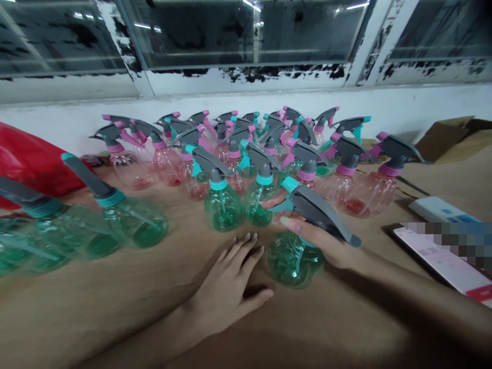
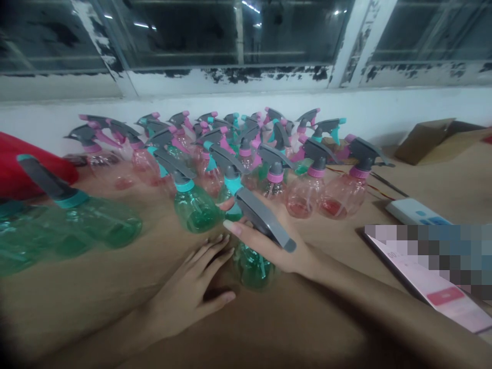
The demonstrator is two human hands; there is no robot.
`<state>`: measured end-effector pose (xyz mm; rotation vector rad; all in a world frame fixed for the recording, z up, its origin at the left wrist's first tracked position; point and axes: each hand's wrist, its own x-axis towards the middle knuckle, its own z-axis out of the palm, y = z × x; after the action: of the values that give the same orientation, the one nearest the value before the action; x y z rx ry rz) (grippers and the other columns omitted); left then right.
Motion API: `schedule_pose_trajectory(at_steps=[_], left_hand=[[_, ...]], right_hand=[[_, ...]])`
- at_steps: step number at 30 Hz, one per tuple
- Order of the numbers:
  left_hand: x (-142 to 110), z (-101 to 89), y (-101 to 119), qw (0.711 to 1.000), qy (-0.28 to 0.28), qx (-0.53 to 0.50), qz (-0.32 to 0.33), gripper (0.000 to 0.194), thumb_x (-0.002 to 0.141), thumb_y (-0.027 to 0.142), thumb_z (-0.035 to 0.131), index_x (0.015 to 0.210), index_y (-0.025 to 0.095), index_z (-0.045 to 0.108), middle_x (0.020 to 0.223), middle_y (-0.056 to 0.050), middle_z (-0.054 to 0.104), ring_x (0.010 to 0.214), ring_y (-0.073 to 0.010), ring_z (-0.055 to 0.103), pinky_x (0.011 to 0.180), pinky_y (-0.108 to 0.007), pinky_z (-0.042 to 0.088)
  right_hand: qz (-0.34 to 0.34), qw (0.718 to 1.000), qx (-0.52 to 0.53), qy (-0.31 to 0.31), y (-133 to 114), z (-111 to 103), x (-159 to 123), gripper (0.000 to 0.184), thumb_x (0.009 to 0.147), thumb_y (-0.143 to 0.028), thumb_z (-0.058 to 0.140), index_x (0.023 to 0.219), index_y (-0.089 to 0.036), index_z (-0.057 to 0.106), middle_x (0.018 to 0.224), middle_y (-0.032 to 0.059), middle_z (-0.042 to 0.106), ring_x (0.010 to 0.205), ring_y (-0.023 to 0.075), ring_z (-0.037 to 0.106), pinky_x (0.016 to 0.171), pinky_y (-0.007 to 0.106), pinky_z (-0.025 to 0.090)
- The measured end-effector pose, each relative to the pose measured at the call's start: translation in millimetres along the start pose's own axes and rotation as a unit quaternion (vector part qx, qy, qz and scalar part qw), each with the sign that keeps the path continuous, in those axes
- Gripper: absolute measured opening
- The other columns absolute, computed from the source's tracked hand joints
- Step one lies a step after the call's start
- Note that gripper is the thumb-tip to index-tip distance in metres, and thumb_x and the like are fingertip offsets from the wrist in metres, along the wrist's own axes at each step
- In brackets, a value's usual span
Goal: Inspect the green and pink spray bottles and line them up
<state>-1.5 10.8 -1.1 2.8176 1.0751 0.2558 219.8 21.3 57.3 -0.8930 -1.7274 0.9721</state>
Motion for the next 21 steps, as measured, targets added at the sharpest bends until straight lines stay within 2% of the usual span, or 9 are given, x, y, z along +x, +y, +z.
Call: schedule_pose_trajectory(at_steps=[4, 12, 21], left_hand=[[-0.1, -0.6, 0.9, 1.000, 0.007, 0.005, 0.001, 0.065, 0.089, 0.059, 0.048, 0.137, 0.015, 0.042, 0.146, -0.015, 0.037, 0.134, -0.0311, 0.034, 0.105, -0.049, 0.032], [0.3, -0.4, 0.6, 1.000, 0.002, 0.003, 0.007, 0.067, 0.090, 0.059, 0.048, 0.137, 0.011, 0.042, 0.146, -0.016, 0.037, 0.135, -0.0308, 0.031, 0.106, -0.048, 0.031], [-0.1, -1.9, 1.0, 1.000, 0.011, -0.004, 0.012, 0.064, 0.090, 0.057, 0.049, 0.138, 0.015, 0.041, 0.146, -0.014, 0.038, 0.136, -0.0304, 0.031, 0.107, -0.048, 0.030]], right_hand=[[-0.001, 1.000, 0.002, 0.002, -0.7, 0.2, 0.3, 0.032, 0.087, -0.037, 0.056, 0.118, -0.028, 0.059, 0.062, -0.0041, 0.053, 0.055, 0.0145, 0.051, 0.071, 0.035, 0.048], [0.011, 1.000, 0.011, -0.006, 0.6, -0.1, -0.9, 0.033, 0.089, -0.034, 0.054, 0.121, -0.028, 0.056, 0.075, -0.0006, 0.057, 0.066, 0.0162, 0.054, 0.074, 0.036, 0.047], [0.020, 1.000, 0.015, -0.006, 2.4, -0.4, -1.3, 0.031, 0.088, -0.037, 0.055, 0.117, -0.029, 0.059, 0.070, -0.0010, 0.056, 0.063, 0.0173, 0.053, 0.067, 0.035, 0.046]])
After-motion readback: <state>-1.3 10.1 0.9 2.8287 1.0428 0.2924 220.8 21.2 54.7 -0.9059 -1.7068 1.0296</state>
